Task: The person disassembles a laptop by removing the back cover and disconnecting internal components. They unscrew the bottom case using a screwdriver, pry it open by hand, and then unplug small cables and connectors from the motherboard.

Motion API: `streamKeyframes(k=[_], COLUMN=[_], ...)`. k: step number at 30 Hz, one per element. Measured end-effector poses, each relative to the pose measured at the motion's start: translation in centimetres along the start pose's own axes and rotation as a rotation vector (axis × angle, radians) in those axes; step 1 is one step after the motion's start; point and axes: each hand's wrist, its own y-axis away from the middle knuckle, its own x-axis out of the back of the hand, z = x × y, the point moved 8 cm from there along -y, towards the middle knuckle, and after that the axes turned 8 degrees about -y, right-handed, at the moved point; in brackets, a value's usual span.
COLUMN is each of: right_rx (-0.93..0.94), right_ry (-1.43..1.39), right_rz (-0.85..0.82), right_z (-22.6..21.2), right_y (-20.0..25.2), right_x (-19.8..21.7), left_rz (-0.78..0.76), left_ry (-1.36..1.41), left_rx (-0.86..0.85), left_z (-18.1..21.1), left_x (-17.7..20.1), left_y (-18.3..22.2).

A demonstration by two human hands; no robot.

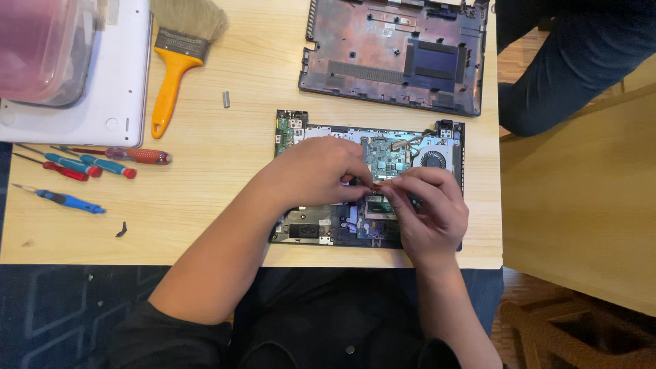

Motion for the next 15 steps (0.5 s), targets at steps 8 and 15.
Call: streamKeyframes(k=[8, 15], right_rx=[-0.146, -0.101], right_ry=[-0.247, -0.183], right_rz=[0.052, 0.180], right_z=[1.4, 1.6], right_y=[0.7, 0.7], right_x=[-0.2, 1.1], left_rz=[-0.080, -0.070], left_ry=[0.026, -0.030], left_rx=[0.070, 0.107], left_z=[0.6, 0.8], left_x=[0.4, 0.2], left_y=[0.4, 0.5])
